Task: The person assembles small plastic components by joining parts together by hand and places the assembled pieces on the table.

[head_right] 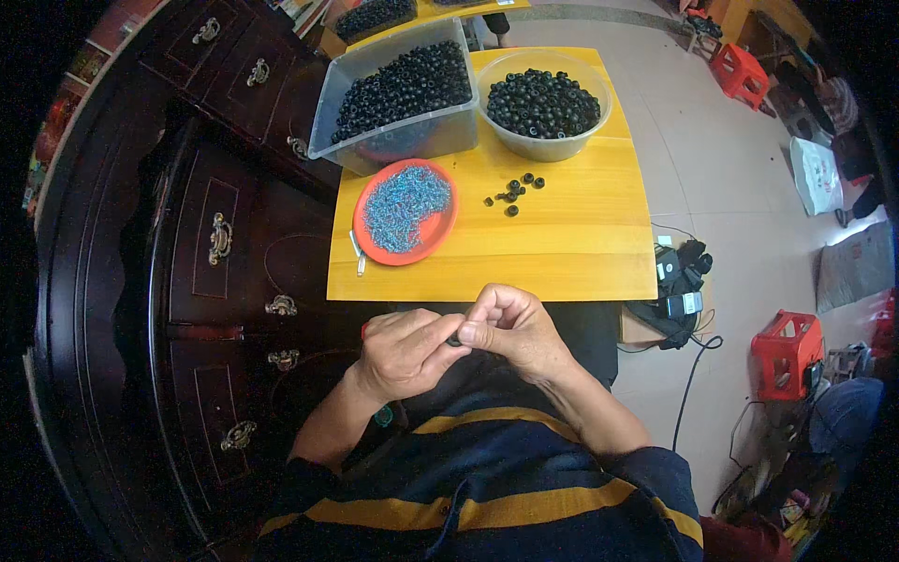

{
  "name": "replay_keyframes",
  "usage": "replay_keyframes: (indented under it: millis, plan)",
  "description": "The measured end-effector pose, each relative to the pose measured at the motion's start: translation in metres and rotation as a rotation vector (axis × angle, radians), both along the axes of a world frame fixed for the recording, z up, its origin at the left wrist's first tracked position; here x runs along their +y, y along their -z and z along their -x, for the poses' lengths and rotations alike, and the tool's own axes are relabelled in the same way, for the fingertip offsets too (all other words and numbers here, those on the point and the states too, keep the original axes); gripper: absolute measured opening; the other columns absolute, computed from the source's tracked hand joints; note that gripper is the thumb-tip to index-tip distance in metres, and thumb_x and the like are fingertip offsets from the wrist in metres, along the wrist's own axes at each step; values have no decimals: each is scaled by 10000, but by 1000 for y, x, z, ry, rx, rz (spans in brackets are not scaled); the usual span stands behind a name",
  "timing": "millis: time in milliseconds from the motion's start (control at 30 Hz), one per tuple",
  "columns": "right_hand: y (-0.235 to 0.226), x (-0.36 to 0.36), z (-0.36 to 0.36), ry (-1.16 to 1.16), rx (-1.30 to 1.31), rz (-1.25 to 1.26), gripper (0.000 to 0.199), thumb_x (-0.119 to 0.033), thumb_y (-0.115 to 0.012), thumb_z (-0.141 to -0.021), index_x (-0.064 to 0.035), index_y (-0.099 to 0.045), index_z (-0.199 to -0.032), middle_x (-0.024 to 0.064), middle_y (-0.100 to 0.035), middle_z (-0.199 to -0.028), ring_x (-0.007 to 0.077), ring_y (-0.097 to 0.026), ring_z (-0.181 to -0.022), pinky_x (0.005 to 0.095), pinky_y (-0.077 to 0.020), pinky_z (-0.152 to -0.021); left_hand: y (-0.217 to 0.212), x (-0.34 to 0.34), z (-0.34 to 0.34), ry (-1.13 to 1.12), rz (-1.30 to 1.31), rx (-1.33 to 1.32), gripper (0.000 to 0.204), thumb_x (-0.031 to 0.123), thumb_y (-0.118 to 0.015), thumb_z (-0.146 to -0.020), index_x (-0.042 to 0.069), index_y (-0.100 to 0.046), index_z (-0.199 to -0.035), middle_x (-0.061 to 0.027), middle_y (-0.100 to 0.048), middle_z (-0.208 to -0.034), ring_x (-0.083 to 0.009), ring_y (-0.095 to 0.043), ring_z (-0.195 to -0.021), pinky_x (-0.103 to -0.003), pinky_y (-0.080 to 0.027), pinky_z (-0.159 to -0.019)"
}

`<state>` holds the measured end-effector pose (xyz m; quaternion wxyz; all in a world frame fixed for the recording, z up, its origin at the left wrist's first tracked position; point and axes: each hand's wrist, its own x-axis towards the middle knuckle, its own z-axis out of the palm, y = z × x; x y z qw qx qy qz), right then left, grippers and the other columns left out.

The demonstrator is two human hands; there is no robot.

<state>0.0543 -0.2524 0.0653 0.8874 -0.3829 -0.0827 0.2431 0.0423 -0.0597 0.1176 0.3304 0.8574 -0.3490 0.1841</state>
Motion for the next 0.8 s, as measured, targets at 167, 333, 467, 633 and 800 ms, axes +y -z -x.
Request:
replay_keyframes:
  millis: [167, 333, 467, 633, 800]
  plan:
    - [2, 0, -4, -28, 34, -50, 105, -73, -733, -910, -47, -631, -913, 29, -681, -841, 84, -646, -770, 227, -530, -707, 3, 0, -2, -14, 25, 16, 339, 117, -832, -722, 41, -693, -1021, -64, -646, -786, -225, -656, -652, -335, -507, -561]
    - [4, -1, -6, -57, 74, -76, 108, -83, -735, -911, -47, -636, -937, 14, -673, -845, 77, -639, -780, 216, -524, -722, 8, 1, -3, -24, 36, 51, 341, 109, -828, -719, 41, -688, -1022, -66, -632, -792, -235, -654, -672, -356, -514, -589]
    - [6, -3, -6, -48, 26, -9, 117, -76, -750, -896, -52, -645, -943, 7, -670, -847, 69, -632, -780, 216, -523, -725, 9, 2, -4, -10, 43, 32, 350, 104, -828, -708, 46, -689, -1025, -62, -647, -801, -240, -656, -671, -354, -516, -597]
    - [8, -3, -9, -12, 3, 40, 117, -65, -764, -879, -53, -651, -908, 14, -682, -847, 74, -636, -777, 220, -529, -726, 12, 3, -8, -11, 49, 30, 354, 96, -830, -699, 48, -693, -1022, -58, -653, -791, -236, -657, -676, -353, -515, -597]
    - [9, -1, -13, 3, 14, 58, 116, -54, -768, -872, -48, -652, -884, 25, -694, -850, 82, -643, -776, 226, -535, -731, 18, 6, -13, -9, 65, 42, 358, 90, -830, -702, 47, -692, -1029, -60, -657, -797, -236, -666, -687, -354, -519, -599]
